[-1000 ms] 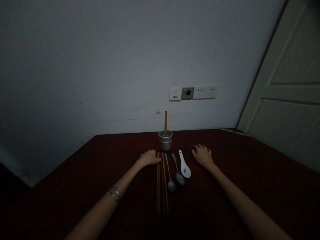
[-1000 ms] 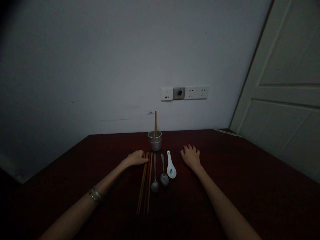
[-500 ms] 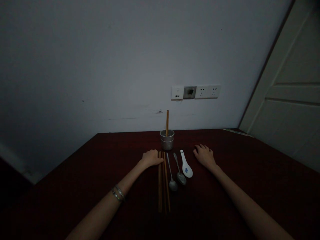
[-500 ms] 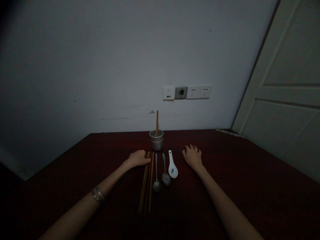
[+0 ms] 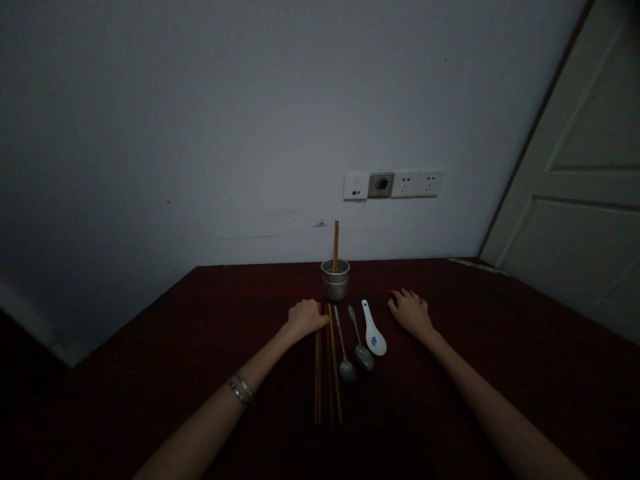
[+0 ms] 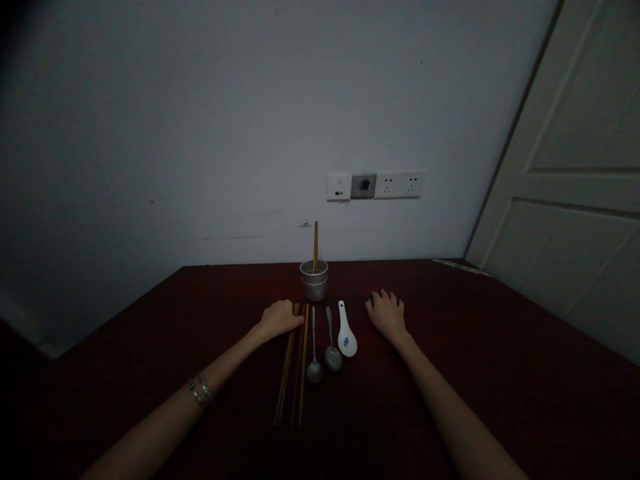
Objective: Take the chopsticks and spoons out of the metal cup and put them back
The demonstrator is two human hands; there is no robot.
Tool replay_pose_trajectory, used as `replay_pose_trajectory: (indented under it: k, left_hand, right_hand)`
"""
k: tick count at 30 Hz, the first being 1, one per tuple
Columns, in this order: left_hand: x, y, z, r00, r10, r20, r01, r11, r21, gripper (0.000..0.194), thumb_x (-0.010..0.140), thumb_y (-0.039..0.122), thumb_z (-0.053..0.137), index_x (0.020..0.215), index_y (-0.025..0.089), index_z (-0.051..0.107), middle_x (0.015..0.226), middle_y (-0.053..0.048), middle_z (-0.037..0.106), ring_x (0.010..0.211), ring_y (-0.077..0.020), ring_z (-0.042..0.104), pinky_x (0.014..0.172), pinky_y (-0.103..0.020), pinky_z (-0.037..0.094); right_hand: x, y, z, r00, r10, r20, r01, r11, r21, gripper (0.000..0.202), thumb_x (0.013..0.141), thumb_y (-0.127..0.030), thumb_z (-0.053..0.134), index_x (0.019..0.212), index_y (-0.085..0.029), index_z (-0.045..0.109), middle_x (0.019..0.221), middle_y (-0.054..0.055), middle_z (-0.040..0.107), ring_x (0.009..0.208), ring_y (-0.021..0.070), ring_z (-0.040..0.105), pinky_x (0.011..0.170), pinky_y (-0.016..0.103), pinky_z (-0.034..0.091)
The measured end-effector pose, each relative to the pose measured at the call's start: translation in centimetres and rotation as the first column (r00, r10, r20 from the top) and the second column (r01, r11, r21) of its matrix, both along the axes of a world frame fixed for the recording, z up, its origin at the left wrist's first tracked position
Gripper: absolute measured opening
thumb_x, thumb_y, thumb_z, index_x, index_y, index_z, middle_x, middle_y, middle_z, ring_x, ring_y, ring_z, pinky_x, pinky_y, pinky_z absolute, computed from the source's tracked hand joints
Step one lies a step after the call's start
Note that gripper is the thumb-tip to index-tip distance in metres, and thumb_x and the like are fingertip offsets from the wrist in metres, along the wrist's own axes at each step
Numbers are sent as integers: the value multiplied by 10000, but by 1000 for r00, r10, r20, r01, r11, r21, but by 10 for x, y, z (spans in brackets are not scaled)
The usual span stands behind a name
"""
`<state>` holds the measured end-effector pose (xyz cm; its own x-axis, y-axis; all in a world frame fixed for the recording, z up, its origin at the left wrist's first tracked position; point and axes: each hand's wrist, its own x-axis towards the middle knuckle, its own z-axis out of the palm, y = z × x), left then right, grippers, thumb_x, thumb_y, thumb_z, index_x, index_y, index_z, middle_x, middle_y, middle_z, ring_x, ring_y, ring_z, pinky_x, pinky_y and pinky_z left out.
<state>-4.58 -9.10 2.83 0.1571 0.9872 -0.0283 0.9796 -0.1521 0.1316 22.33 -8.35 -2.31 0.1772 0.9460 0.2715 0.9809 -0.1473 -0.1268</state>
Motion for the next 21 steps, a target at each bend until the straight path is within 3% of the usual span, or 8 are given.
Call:
replay_pose_trajectory:
  k: [9, 15, 18, 21]
  left_hand:
    - [-3, -1, 2, 998, -14, 60, 14, 1000, -4, 327, 679, 388, 508, 841, 154, 669, 885, -139, 671, 823, -256, 637, 652, -294, 483]
    - [-4, -3, 19, 995, -3, 96, -1, 999, 50, 338, 678, 407, 510, 807, 139, 671, 851, -152, 669, 794, -247, 636, 621, -271, 461]
    - [-7, -5, 34, 990, -29, 135, 15, 995, 102, 330, 674, 417, 506, 731, 133, 665, 764, -136, 663, 719, -224, 630, 582, -254, 431]
    - [-9, -11, 53, 980, -76, 185, 40, 980, 195, 276, 672, 370, 497, 627, 136, 636, 648, -102, 634, 616, -191, 597, 553, -254, 391]
  right_hand:
    - [0, -1, 2, 1000, 5, -11, -5, 1000, 11, 431, 858, -351, 310, 1183, -162, 521, 1273, 148, 464, 1190, 302, 360, 928, 471, 269]
    - [1, -2, 2, 997, 15, -70, -14, 1000, 13, 430, 846, -345, 338, 1180, -152, 527, 1273, 144, 472, 1203, 305, 362, 941, 490, 274]
    - [5, -2, 14, 982, 49, -184, -37, 997, 69, 422, 834, -322, 362, 1165, -129, 539, 1213, 145, 529, 1139, 281, 449, 926, 450, 328]
    - [1, -4, 42, 934, 123, -336, -41, 969, 242, 388, 814, -303, 397, 1112, -132, 578, 1138, 136, 586, 1043, 252, 533, 894, 399, 383]
